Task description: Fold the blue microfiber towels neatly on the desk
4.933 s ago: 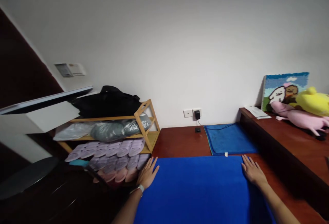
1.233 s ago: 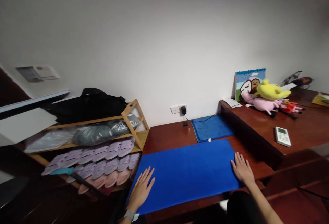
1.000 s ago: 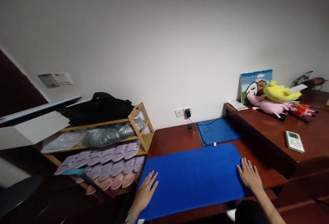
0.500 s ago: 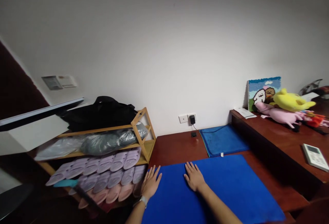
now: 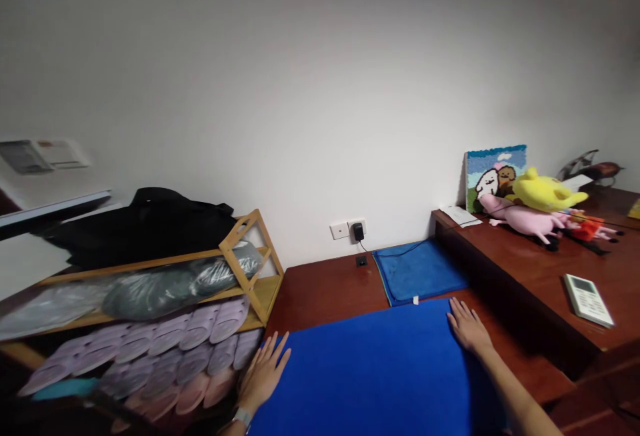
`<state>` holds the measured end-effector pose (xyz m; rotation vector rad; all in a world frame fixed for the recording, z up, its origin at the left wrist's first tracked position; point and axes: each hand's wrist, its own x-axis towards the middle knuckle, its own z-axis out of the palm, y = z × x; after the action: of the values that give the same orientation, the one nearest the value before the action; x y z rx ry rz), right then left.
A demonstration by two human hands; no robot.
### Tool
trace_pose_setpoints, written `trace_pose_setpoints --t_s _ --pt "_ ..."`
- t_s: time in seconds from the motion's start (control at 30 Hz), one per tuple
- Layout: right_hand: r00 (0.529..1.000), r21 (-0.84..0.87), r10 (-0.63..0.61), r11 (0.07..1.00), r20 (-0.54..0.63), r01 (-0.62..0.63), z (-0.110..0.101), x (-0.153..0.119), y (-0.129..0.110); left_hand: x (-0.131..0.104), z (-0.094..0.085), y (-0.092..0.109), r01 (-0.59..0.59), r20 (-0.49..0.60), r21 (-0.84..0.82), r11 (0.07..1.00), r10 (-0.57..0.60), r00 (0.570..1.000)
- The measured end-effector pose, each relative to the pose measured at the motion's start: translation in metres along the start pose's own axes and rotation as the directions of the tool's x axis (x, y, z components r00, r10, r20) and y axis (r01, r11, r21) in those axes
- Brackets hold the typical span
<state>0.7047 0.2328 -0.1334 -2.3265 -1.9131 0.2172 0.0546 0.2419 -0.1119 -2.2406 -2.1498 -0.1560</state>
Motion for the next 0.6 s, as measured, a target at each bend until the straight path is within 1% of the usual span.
trace_pose_setpoints --t_s 0.07,0.13,0.2,0.27,0.33,0.4,0.47,0.53,0.57,0.6 --pt "1.000 -0.008 0.009 1.000 -0.004 -0.009 -0.001 0.002 0.011 -0.002 -0.002 -0.004 -0.015 -0.009 -0.011 1.000 0.015 1.000" --pt "1.000 -0.027 0.020 0.999 -0.014 -0.020 -0.003 0.002 0.010 -0.005 -0.005 -0.006 -0.019 -0.044 -0.025 1.000 0.018 0.999" --pt "0.998 -0.058 0.050 0.997 -0.027 -0.052 -0.008 0.000 -0.003 -0.008 -0.006 -0.005 -0.016 -0.072 -0.032 0.999 0.014 0.997" --pt "0.996 -0.079 0.061 0.995 -0.061 -0.066 -0.013 -0.005 -0.029 -0.009 -0.006 -0.003 -0.008 -0.074 -0.032 0.999 0.006 0.997" --pt "0.995 -0.058 -0.005 0.998 -0.101 -0.001 -0.017 -0.012 -0.074 -0.009 -0.005 -0.001 0.004 -0.068 -0.038 0.999 -0.006 0.998" --pt "0.980 0.007 -0.163 0.986 -0.115 0.165 -0.016 -0.024 -0.133 -0.009 -0.004 0.000 0.013 -0.068 -0.051 0.999 -0.017 0.998" --pt "0.934 0.098 -0.342 0.931 -0.103 0.351 -0.010 -0.038 -0.199 -0.009 -0.003 0.000 0.012 -0.073 -0.061 0.998 -0.016 0.997" --pt "0.869 0.166 -0.488 0.853 -0.078 0.494 -0.002 -0.051 -0.256 -0.009 -0.002 -0.001 0.002 -0.079 -0.064 0.998 -0.008 0.997" --pt "0.846 0.191 -0.530 0.826 -0.053 0.530 0.003 -0.057 -0.277 -0.009 -0.002 -0.002 -0.002 -0.081 -0.065 0.998 -0.003 0.997" --pt "0.830 0.207 -0.557 0.810 -0.025 0.549 0.006 -0.060 -0.292 -0.010 -0.002 -0.002 -0.004 -0.081 -0.068 0.998 -0.001 0.997"
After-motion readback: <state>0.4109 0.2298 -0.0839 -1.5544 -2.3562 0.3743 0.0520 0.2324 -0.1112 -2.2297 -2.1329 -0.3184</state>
